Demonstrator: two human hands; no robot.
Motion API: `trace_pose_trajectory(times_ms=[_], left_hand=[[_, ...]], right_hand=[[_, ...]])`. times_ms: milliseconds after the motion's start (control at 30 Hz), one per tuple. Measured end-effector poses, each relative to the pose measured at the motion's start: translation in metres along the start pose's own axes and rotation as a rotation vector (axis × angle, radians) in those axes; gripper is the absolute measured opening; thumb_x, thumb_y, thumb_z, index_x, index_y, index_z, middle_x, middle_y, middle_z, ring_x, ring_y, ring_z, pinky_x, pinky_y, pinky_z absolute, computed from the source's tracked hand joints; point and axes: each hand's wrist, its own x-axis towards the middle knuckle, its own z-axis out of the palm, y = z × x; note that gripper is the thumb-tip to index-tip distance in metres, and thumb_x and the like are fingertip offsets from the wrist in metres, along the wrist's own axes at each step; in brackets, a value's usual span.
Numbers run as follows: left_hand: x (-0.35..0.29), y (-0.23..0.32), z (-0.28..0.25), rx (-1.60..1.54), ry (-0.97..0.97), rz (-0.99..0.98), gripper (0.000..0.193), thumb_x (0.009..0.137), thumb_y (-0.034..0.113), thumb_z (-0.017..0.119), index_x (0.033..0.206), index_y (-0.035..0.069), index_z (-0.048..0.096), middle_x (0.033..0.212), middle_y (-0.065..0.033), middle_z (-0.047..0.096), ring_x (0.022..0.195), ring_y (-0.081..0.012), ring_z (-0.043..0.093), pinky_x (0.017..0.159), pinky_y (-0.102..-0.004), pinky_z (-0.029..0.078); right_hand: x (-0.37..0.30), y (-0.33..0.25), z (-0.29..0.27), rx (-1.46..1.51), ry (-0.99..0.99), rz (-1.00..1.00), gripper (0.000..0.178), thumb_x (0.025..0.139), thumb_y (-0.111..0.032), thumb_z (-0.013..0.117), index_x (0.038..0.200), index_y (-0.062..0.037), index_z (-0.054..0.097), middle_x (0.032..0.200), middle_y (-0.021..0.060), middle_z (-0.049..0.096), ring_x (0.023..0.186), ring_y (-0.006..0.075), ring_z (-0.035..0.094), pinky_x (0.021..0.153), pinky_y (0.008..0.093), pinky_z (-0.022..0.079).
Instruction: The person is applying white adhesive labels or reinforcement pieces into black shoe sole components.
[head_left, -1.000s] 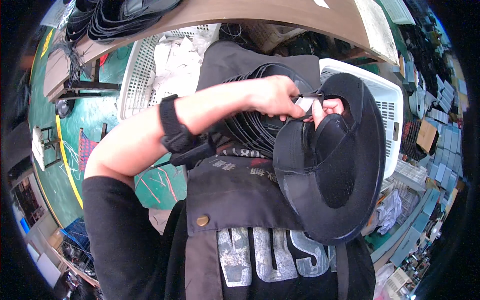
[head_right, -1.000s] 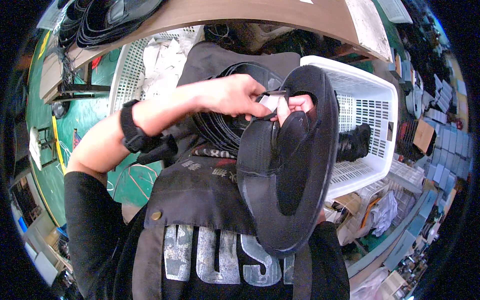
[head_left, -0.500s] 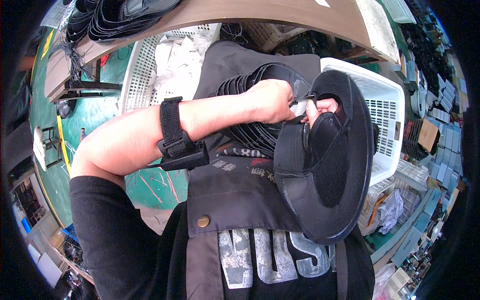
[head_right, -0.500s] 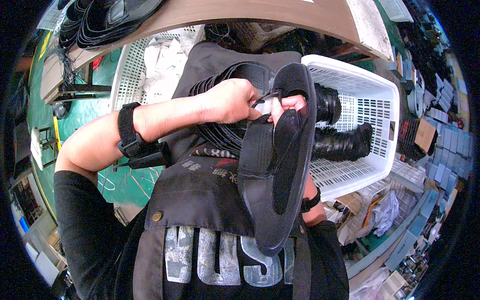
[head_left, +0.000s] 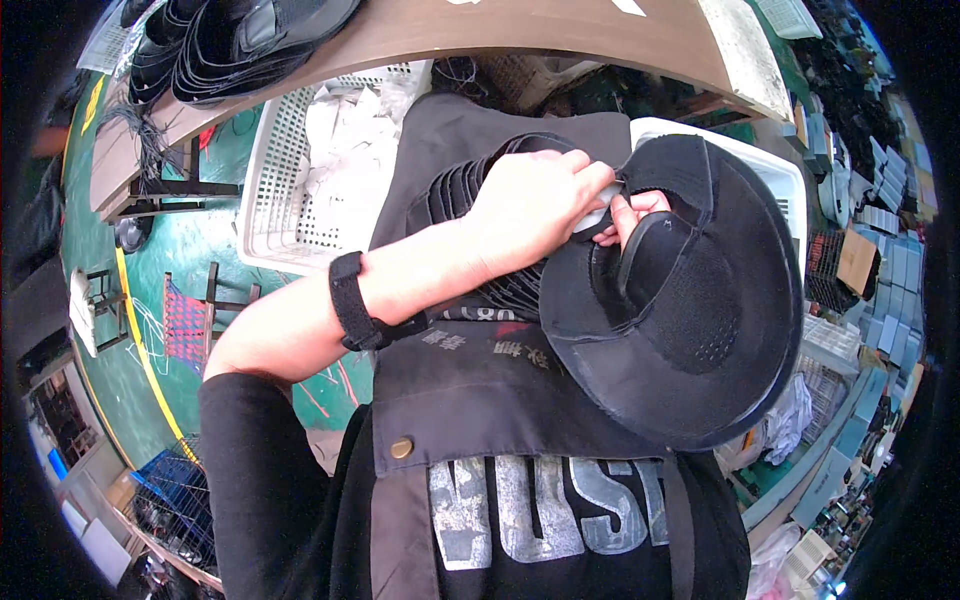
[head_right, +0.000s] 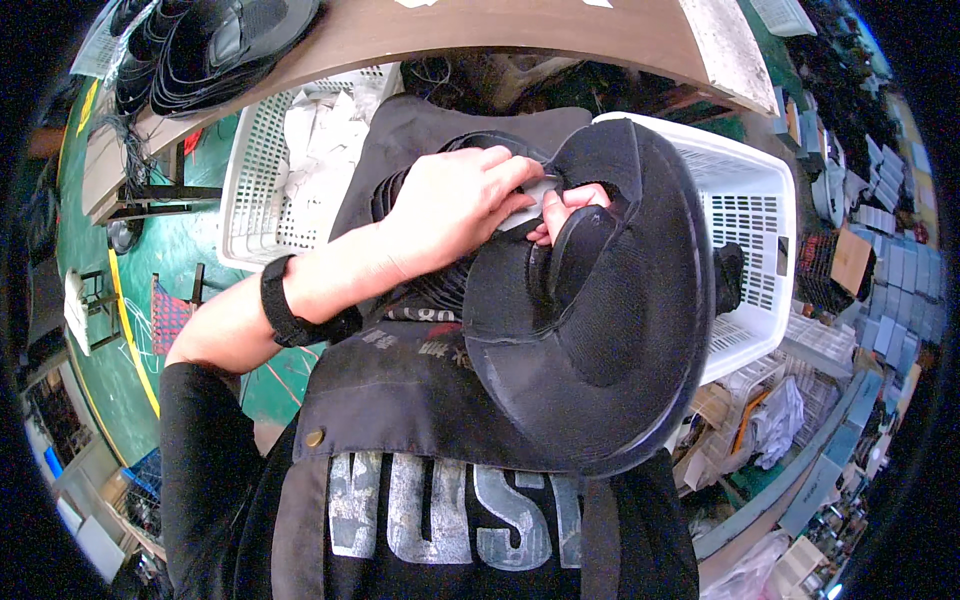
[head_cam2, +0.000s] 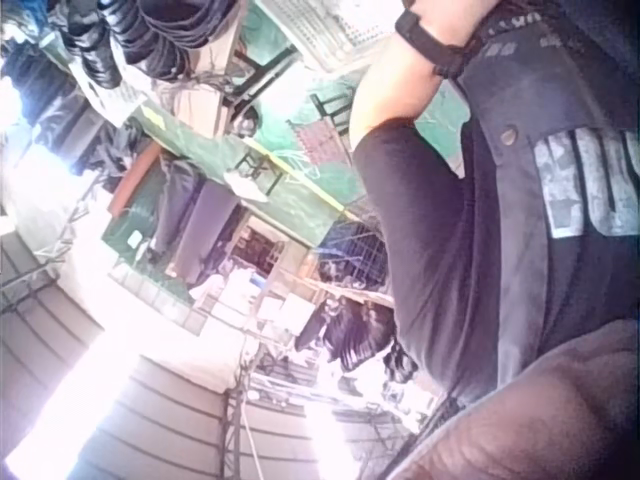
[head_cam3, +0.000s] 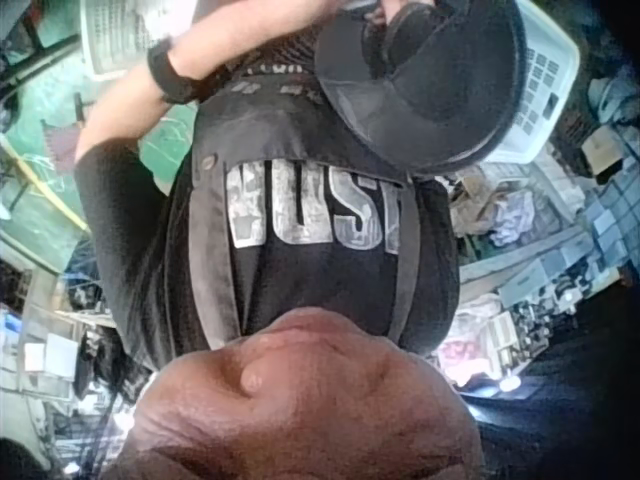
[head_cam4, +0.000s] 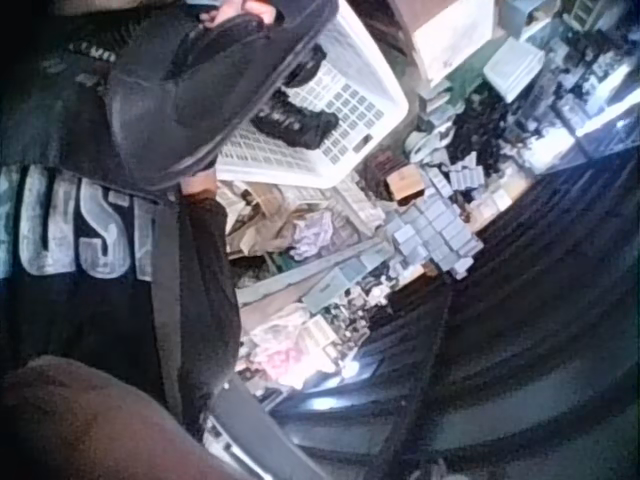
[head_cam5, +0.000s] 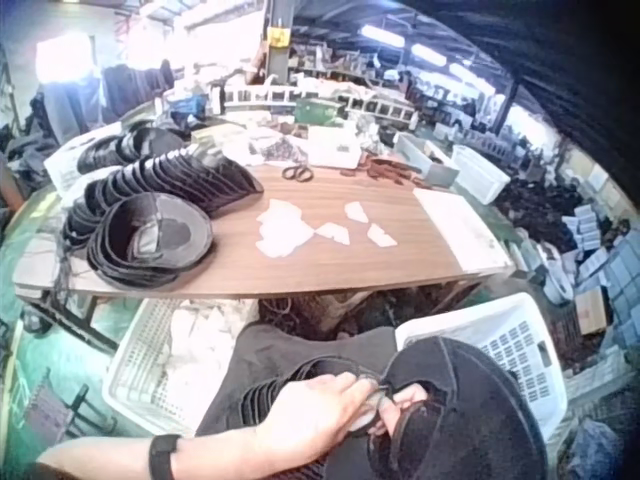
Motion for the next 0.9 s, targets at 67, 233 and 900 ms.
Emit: trace_pose_trajectory(times_ms=[67,233,900], left_hand=[[-0.002,0.002,0.005,-0.018,0.050,-0.032,0.023,0.082,0.025,0.064,0.099,0.011,0.061,0.083,-0.0066,0.062,0.079,-0.0249,0.064,0.064,-0.0354,0.052],[0.002,-0.002,0.008,0.009,0.082,-0.030,0.017,0.081,0.023,0.065,0.085,0.008,0.060,0.078,-0.0075,0.060,0.073,-0.0263,0.063,0.061,-0.0367,0.051],[-0.003,-0.022,-0.006,-0.489,-0.181,-0.388,0.033,0.079,0.021,0.072,0.099,0.002,0.055,0.071,-0.0065,0.058,0.066,-0.0180,0.058,0.060,-0.0353,0.046]], right_hand=[[0.003,0.009,-0.005,-0.009,-0.037,-0.092,0.016,0.092,-0.013,0.059,0.089,-0.0026,0.047,0.067,0.0077,0.062,0.055,0.0128,0.061,0.052,0.0263,0.049],[-0.007,0.003,0.002,0.041,-0.059,-0.150,0.016,0.092,-0.013,0.059,0.089,-0.0027,0.048,0.067,0.0069,0.060,0.057,0.0116,0.061,0.053,0.0251,0.049],[-0.013,-0.008,0.004,0.124,-0.083,-0.187,0.011,0.089,-0.006,0.061,0.084,-0.0042,0.051,0.066,0.0031,0.057,0.055,0.0077,0.056,0.051,0.0219,0.046]])
